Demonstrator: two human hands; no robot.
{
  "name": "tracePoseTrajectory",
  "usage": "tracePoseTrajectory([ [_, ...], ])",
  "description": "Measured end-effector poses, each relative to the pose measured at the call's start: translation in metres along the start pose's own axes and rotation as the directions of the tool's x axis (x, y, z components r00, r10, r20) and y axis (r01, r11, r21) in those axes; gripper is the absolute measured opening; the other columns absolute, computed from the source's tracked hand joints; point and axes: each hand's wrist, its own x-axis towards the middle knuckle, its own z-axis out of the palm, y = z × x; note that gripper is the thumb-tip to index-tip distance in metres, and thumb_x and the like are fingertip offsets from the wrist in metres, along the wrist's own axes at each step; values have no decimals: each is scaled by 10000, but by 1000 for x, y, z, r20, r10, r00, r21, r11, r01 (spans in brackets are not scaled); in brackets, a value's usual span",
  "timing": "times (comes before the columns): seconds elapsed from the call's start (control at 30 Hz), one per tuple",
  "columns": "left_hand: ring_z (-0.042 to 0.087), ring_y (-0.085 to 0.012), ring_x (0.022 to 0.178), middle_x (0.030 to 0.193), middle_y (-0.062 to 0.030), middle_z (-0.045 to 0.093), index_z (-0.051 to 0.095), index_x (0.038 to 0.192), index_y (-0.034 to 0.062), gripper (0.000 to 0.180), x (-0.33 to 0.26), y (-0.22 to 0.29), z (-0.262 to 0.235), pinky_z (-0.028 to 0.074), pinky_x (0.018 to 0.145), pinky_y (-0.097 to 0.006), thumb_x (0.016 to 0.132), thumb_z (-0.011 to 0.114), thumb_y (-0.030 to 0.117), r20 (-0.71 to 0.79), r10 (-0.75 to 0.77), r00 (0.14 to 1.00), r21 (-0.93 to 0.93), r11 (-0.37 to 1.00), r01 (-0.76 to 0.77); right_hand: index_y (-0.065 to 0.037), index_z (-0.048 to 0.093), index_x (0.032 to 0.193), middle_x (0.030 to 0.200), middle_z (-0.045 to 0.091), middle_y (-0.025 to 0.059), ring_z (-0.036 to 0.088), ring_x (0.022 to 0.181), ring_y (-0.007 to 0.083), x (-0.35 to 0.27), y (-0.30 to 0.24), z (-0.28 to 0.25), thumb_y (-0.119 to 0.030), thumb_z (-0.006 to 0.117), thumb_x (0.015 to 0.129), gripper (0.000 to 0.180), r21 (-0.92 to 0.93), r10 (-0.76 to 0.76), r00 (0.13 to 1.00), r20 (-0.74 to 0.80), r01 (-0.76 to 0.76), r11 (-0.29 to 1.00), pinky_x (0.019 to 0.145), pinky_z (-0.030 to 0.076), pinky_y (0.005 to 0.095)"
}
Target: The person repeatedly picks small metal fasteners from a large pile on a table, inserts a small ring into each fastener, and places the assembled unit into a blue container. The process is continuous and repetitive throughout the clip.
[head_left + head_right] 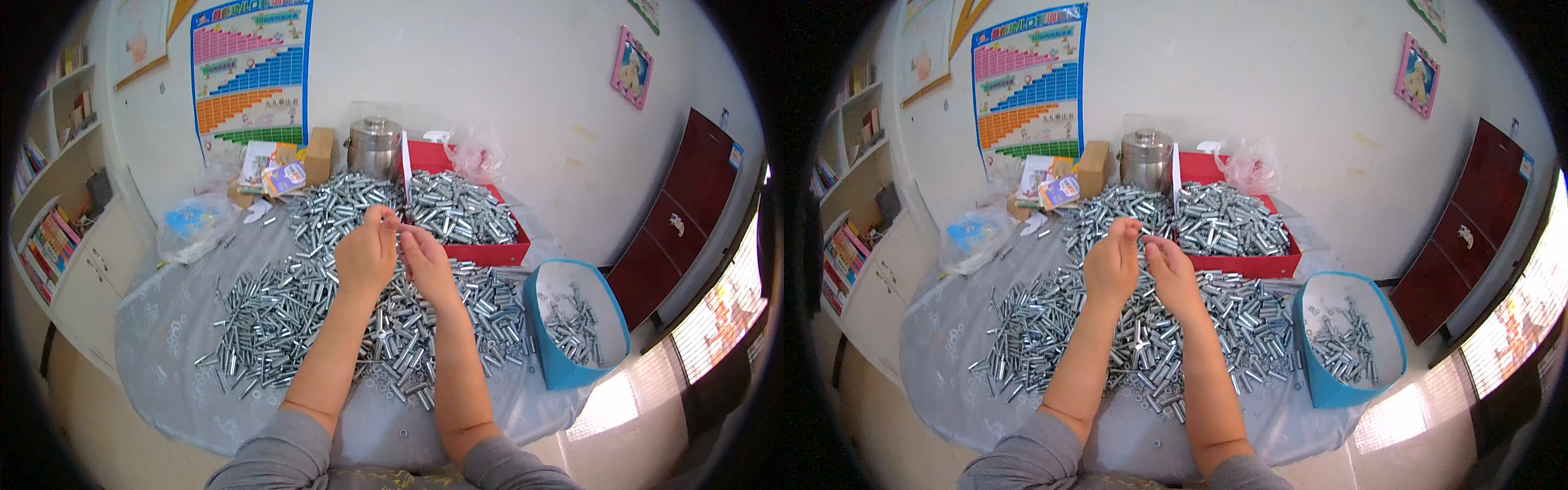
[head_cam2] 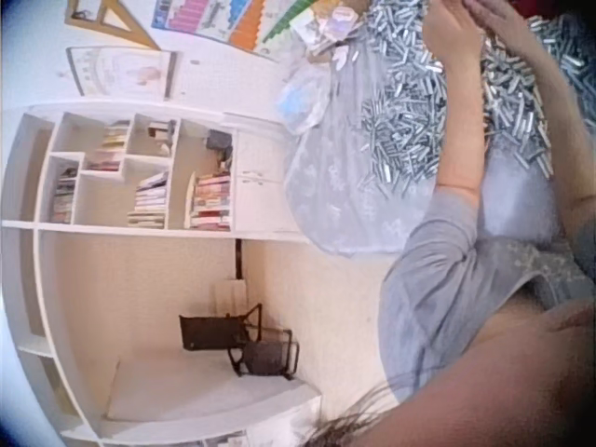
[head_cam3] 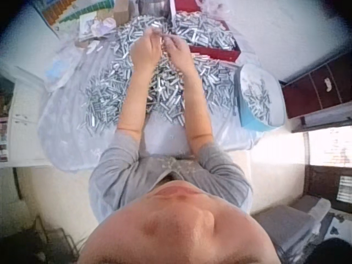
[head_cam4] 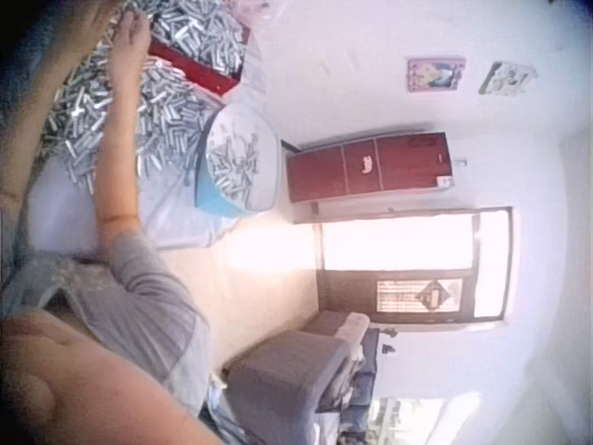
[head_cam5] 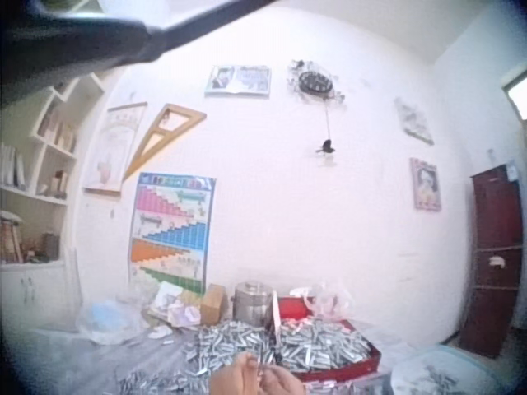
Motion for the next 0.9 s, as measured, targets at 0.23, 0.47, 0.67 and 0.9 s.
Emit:
tracePoseTrajectory([
  [0.23, 596, -312, 577, 627, -108, 611, 523, 991, 112, 349, 0, 6, -1, 432, 503, -401, 925, 348, 406, 85, 3, 996, 20, 1000, -5, -28, 380, 1256, 740, 481, 25, 465, 602, 103, -2, -11, -9, -83, 473, 807, 461, 213, 75, 997, -10, -71, 974, 489, 413, 217],
  [0.47, 606, -303, 624, 644, -105, 616, 549, 949, 114, 363, 5, 32, 1, 442, 535, -396, 925, 348, 415, 109, 40, 993, -75, 997, -32, -58, 547, 976, 646, 469, -41, 373, 450, 34, -8, -20, -8, -291, 413, 910, 278, 128, 132, 989, -69, -122, 984, 366, 277, 182],
  [0.67, 604, -312, 639, 667, -117, 618, 568, 940, 94, 401, 1, 52, 4, 446, 567, -392, 930, 331, 417, 62, -27, 998, -188, 981, 38, -3, 602, 812, 600, 508, 18, 470, 547, 93, -11, -29, -23, -365, 461, 890, 396, -132, 78, 967, -244, -113, 985, 494, 359, 252],
  [0.9, 589, -329, 653, 682, -141, 599, 587, 951, 102, 480, -2, 39, 10, 429, 567, -385, 935, 271, 464, 26, 16, 1000, -205, 979, -10, 44, 564, 601, 611, 568, 146, 550, 602, 237, -16, -33, -24, -526, 367, 874, 662, -510, 88, 963, -254, -211, 834, 602, 409, 355],
])
